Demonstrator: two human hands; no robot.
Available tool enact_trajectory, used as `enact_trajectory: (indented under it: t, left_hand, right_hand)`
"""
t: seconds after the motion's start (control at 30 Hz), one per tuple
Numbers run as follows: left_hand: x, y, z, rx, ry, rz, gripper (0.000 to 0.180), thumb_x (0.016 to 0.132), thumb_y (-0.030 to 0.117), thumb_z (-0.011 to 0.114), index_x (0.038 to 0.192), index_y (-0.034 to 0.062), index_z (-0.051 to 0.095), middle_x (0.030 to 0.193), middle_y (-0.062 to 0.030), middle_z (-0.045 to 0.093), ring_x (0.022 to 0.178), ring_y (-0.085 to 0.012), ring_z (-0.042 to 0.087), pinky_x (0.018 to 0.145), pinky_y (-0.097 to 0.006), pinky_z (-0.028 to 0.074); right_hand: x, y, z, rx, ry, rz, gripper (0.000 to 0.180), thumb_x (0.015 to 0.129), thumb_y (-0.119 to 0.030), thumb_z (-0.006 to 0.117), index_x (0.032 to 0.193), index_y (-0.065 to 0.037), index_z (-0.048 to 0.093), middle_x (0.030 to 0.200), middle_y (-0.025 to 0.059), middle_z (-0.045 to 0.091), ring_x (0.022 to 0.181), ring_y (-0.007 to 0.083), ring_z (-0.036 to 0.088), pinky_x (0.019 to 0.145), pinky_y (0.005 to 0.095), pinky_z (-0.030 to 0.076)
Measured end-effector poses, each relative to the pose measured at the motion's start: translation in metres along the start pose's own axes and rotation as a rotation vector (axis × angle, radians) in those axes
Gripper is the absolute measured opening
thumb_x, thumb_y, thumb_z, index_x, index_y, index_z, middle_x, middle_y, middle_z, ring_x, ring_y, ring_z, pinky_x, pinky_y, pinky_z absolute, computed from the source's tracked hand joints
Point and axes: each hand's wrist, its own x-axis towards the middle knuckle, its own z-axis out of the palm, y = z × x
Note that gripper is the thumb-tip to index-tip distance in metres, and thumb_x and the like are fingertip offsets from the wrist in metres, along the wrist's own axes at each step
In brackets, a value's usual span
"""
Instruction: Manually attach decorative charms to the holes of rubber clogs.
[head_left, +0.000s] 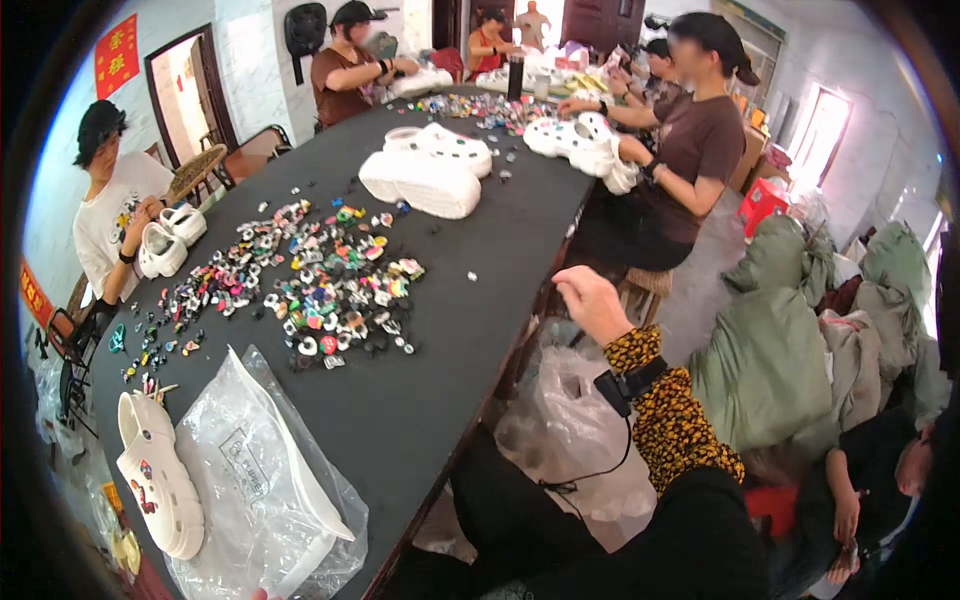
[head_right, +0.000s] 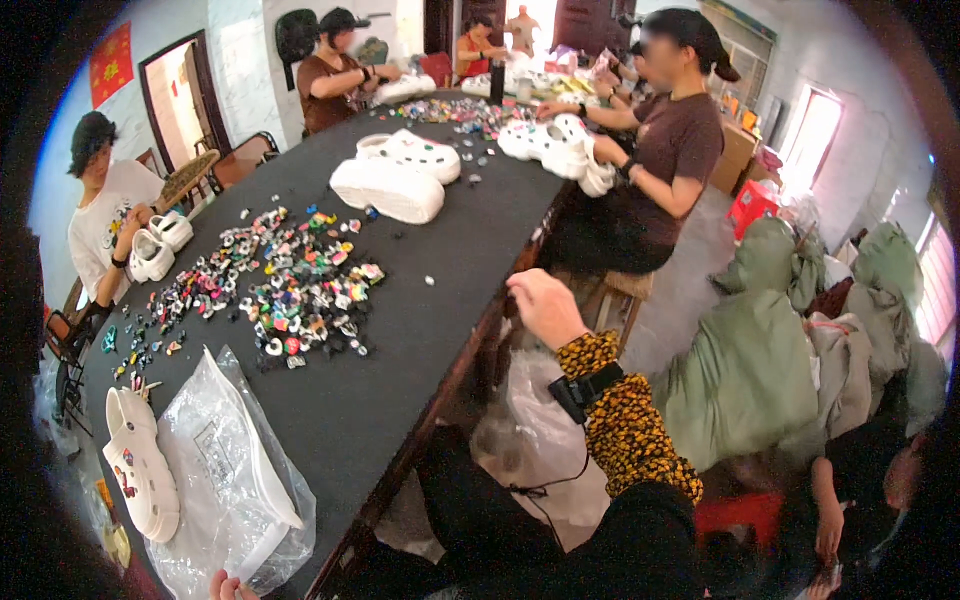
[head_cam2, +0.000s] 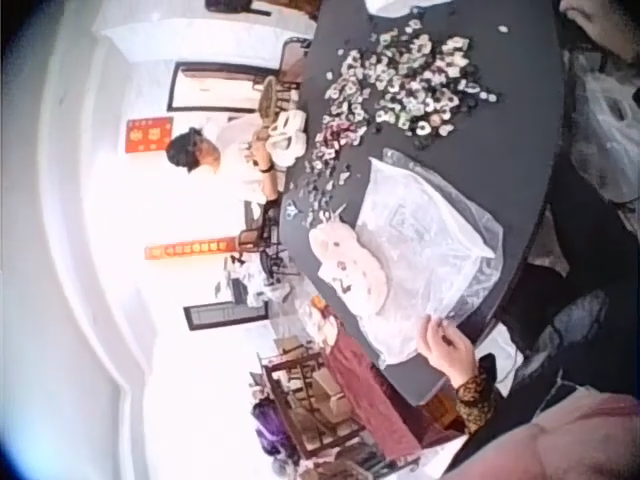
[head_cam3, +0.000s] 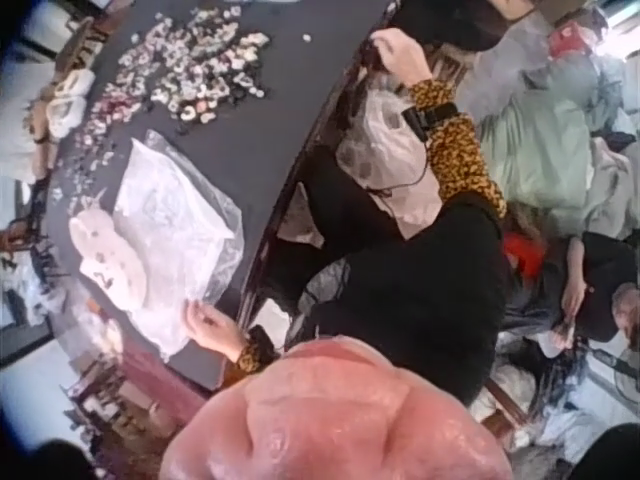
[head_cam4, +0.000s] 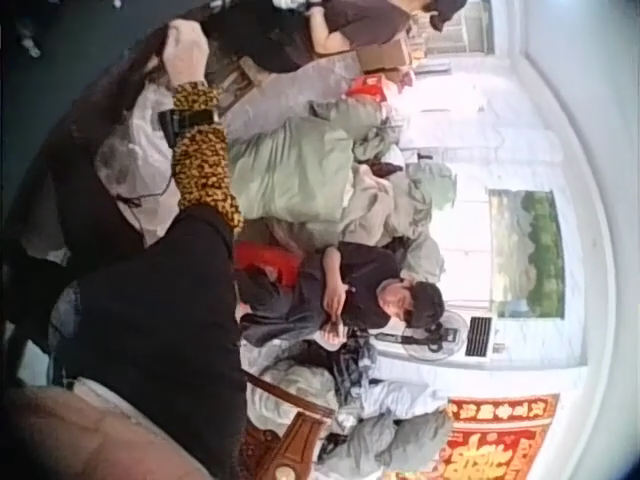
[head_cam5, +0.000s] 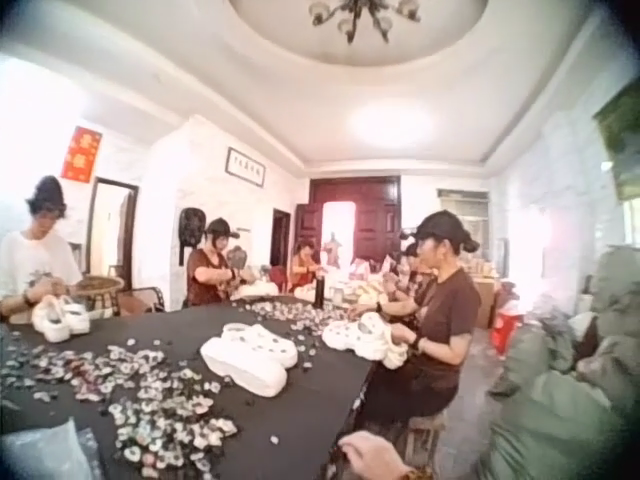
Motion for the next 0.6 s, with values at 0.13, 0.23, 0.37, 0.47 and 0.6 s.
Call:
enact_trajectory:
  t: [0.13,0.23,0.37,0.47,0.6]
  left_hand:
    - [0.014,0.026,0.007,-0.116,-0.013,0.007,0.019,0.094,0.009,0.056,0.102,-0.0056,0.064,0.11,-0.0213,0.063,0.094,-0.0349,0.063,0.078,-0.039,0.052]
    - [0.023,0.051,0.012,-0.113,-0.017,0.11,0.018,0.094,0.009,0.055,0.102,-0.0055,0.063,0.106,-0.0232,0.063,0.094,-0.0381,0.062,0.081,-0.043,0.051]
    - [0.022,0.079,0.035,-0.149,-0.093,0.192,0.017,0.093,0.007,0.057,0.102,-0.0056,0.063,0.108,-0.0239,0.062,0.095,-0.0389,0.062,0.082,-0.043,0.051]
    - [0.026,0.098,0.045,-0.164,-0.148,0.26,0.016,0.092,0.006,0.058,0.102,-0.0055,0.063,0.11,-0.024,0.061,0.097,-0.0393,0.061,0.083,-0.044,0.051]
    - [0.031,0.119,0.054,-0.118,-0.224,0.317,0.02,0.091,0.005,0.059,0.107,-0.0056,0.061,0.117,-0.0243,0.059,0.106,-0.0392,0.058,0.091,-0.045,0.048]
  right_hand:
    - [-0.056,0.072,-0.013,-0.03,-0.003,0.25,0.016,0.086,-0.008,0.057,0.098,-0.002,0.067,0.1,0.0163,0.068,0.096,0.0331,0.064,0.084,0.0381,0.051]
    - [-0.095,0.11,-0.007,-0.025,-0.016,0.454,0.018,0.084,-0.009,0.059,0.098,-0.003,0.068,0.091,0.0162,0.069,0.088,0.0325,0.066,0.078,0.0372,0.052]
    - [-0.179,0.172,0.016,0.151,-0.048,0.823,0.018,0.083,-0.008,0.06,0.096,-0.002,0.07,0.084,0.0141,0.07,0.074,0.0242,0.069,0.07,0.0342,0.054]
    - [-0.228,0.186,0.027,0.254,-0.104,1.021,0.018,0.083,-0.008,0.06,0.095,0.0,0.07,0.081,0.0126,0.071,0.067,0.0184,0.068,0.064,0.0311,0.054]
    - [-0.273,0.192,0.063,0.227,-0.218,0.908,0.026,0.083,-0.013,0.062,0.1,0.005,0.068,0.083,0.0187,0.069,0.072,0.0266,0.067,0.066,0.0345,0.053]
